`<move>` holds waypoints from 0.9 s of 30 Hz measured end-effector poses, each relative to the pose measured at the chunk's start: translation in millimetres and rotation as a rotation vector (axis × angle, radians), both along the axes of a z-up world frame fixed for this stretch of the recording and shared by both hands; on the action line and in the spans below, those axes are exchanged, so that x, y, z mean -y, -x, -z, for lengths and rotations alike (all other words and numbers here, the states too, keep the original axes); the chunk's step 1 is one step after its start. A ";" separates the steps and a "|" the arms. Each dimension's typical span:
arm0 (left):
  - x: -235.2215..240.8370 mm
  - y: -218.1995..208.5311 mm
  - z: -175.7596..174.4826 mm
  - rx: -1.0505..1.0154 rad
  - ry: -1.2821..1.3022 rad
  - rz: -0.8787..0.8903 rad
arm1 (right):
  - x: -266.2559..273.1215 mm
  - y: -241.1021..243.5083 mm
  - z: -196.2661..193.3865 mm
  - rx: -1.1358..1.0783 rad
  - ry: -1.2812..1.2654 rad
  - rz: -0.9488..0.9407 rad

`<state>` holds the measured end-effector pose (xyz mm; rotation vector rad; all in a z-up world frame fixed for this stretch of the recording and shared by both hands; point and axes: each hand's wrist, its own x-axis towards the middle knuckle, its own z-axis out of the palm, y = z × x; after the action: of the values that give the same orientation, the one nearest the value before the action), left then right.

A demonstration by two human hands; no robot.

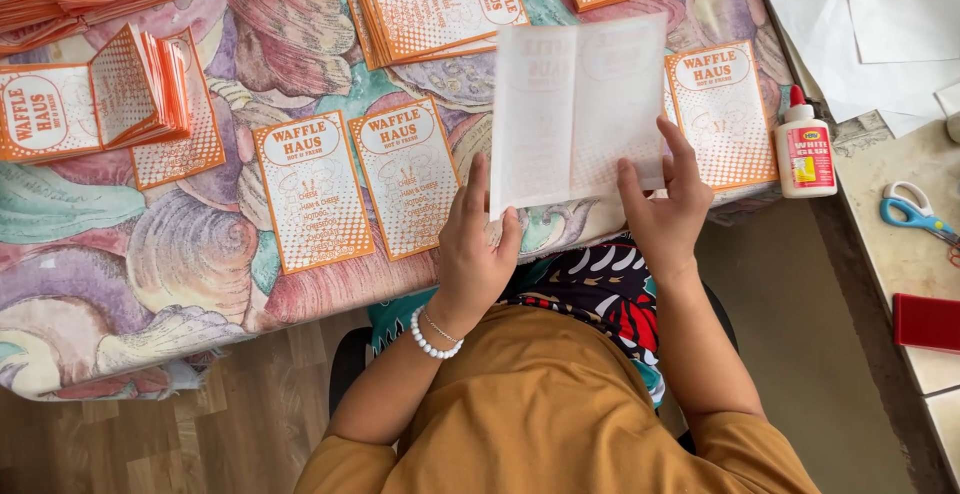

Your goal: Applying glue to paper templates and folding them to assemble bags.

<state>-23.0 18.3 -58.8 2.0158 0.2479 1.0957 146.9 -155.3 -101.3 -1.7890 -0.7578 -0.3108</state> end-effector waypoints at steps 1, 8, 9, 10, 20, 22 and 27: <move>-2.3 1.4 7.3 -0.048 -0.055 -0.001 | 2.5 -3.6 7.7 0.103 0.073 0.048; -22.4 9.6 10.2 -0.362 -0.600 -0.058 | -0.2 17.1 -9.1 0.589 0.438 0.225; -24.4 8.8 12.3 -0.368 -0.599 -0.060 | -3.2 21.6 -10.3 0.585 0.437 0.219; -27.3 6.6 13.9 -0.373 -0.564 0.027 | -6.7 25.0 -12.3 0.546 0.467 0.046; -61.2 -21.3 32.1 -0.563 -0.786 0.302 | -12.7 11.9 -30.1 0.420 0.665 -0.439; -61.3 -14.6 25.0 -0.568 -0.762 0.326 | -9.7 6.2 -33.6 0.394 0.658 -0.463; -48.2 -1.8 21.1 -0.580 -0.691 0.377 | -7.3 -5.4 -50.6 0.389 0.677 -0.486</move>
<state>-21.3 66.5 -80.0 2.8205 -0.2576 0.3458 152.3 -148.1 -50.8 -2.1004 -1.6929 -0.0702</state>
